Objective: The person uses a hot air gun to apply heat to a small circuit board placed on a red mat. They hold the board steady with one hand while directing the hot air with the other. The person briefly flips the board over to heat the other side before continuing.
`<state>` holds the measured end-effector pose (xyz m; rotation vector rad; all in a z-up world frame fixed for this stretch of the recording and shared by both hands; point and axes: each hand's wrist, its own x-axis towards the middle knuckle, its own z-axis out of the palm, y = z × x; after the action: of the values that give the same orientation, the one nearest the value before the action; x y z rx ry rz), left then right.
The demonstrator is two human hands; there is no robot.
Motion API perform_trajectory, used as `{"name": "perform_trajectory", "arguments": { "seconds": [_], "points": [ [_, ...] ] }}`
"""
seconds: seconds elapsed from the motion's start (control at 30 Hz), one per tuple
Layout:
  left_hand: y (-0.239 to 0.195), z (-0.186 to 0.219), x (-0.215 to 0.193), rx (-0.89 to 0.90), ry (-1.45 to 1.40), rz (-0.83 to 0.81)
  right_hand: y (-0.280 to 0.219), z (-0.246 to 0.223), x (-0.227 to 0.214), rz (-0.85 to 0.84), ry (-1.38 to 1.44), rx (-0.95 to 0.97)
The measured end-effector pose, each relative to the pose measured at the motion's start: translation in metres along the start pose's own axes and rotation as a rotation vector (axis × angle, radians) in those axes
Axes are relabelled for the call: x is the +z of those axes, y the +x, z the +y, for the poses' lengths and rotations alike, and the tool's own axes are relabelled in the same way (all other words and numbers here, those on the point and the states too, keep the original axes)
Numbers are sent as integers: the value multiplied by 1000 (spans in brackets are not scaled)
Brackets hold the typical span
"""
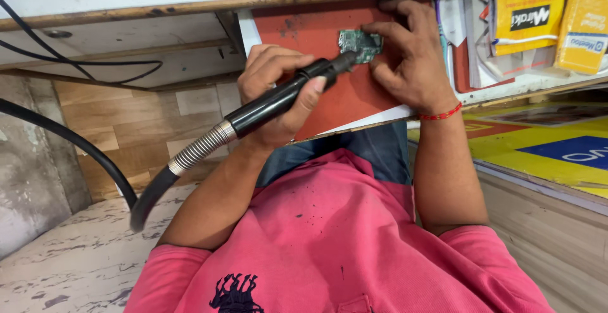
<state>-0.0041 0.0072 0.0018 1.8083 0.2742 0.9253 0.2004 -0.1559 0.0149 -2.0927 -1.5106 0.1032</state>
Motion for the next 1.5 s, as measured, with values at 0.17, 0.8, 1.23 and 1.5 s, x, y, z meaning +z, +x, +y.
{"name": "perform_trajectory", "arguments": {
  "seconds": [0.17,0.8,1.23,1.5],
  "points": [
    [-3,-2,-3,4,28,35,5,-11,-1,-35,-61,-23],
    [-27,4,7,-138,2,267,55,29,-13,-474,183,-431],
    [-29,10,10,-154,87,262,62,42,-19,-566,259,-475],
    [-41,20,13,-53,232,146,59,41,-19,-534,225,-470]
  ]
}}
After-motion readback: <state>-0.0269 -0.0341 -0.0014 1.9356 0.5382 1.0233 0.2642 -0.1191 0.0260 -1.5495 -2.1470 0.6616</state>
